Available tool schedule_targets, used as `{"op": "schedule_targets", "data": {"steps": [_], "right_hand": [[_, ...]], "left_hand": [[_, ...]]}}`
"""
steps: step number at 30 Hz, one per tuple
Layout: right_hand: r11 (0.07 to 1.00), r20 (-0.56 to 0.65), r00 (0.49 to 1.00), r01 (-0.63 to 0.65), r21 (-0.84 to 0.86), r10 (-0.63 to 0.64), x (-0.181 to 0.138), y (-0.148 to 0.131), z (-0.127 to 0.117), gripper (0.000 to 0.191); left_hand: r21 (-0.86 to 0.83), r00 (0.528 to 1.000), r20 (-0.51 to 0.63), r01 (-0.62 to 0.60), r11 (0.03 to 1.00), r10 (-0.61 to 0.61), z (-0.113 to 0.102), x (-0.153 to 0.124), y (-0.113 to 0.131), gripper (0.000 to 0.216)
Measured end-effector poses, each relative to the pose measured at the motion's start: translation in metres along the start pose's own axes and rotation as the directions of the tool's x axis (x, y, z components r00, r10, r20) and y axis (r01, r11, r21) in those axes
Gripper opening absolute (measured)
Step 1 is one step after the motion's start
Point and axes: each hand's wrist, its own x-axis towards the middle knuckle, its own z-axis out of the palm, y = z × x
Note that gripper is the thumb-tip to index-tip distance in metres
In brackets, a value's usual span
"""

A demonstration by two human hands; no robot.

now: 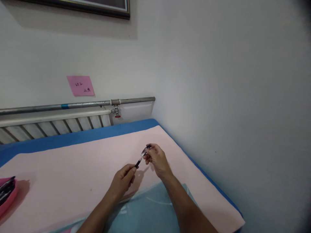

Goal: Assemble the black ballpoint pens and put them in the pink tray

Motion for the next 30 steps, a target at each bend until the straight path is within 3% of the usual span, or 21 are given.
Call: {"op": "schedule_targets", "data": {"steps": [7,12,21,26,30], "right_hand": [[0.992,0.156,0.988,0.005,-0.126,0.015,-0.01,0.001,0.005,0.02],[0.953,0.371,0.918,-0.027,-0.301,0.143,-0.02,0.005,0.012,0.011],[0.853,0.315,0.921,-0.037,-0.521,0.232,-0.023,0.005,0.016,0.015],[0.844,0.259,0.937,-0.064,-0.533,0.235,-0.021,0.015,0.02,0.016],[0.857,0.246,0.915,-0.169,-0.486,0.32,-0.018,0.025,0.02,0.015]], "left_hand": [[-0.03,1.0,-0.021,-0.015,0.999,0.014,-0.002,-0.009,-0.004,0.041],[-0.074,0.999,-0.043,-0.023,0.997,0.019,-0.008,-0.015,-0.006,0.04],[0.117,0.988,-0.074,-0.125,0.985,0.134,-0.017,-0.018,-0.016,0.04],[0.287,0.976,-0.082,-0.17,0.943,0.201,-0.017,-0.015,-0.016,0.031],[0.354,0.97,-0.078,-0.188,0.916,0.229,-0.019,-0.011,-0.021,0.025]]}}
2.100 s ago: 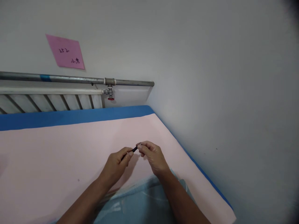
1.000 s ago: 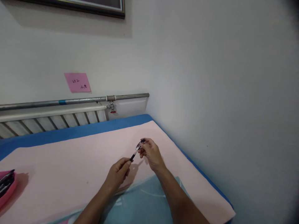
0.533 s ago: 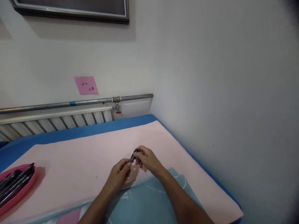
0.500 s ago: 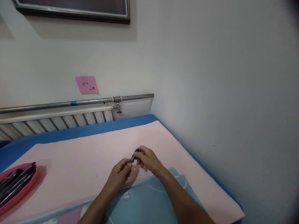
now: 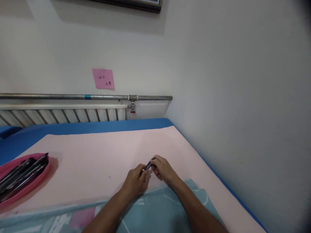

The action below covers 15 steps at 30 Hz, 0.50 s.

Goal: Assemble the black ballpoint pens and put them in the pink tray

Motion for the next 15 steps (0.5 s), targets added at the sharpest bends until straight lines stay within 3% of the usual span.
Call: {"op": "schedule_targets", "data": {"steps": [6,11,13,15], "right_hand": [[0.999,-0.015,1.0,-0.013,0.053,0.014,0.006,0.003,0.007,0.016],[0.999,-0.134,0.99,0.037,0.026,-0.033,0.009,0.004,0.008,0.025],[0.999,-0.174,0.985,-0.002,0.032,0.007,0.012,0.005,0.008,0.028],[1.0,-0.145,0.989,-0.012,0.016,0.014,0.012,0.004,0.008,0.027]], "left_hand": [[0.093,0.999,0.026,-0.043,0.995,0.041,0.0,0.007,-0.007,0.025],[0.19,0.998,-0.065,0.009,0.982,0.003,-0.007,0.008,-0.001,0.029],[0.231,0.993,-0.113,0.05,0.972,-0.024,-0.014,0.003,-0.001,0.031],[0.261,0.987,-0.157,0.076,0.962,-0.036,-0.024,-0.006,-0.002,0.032]]}}
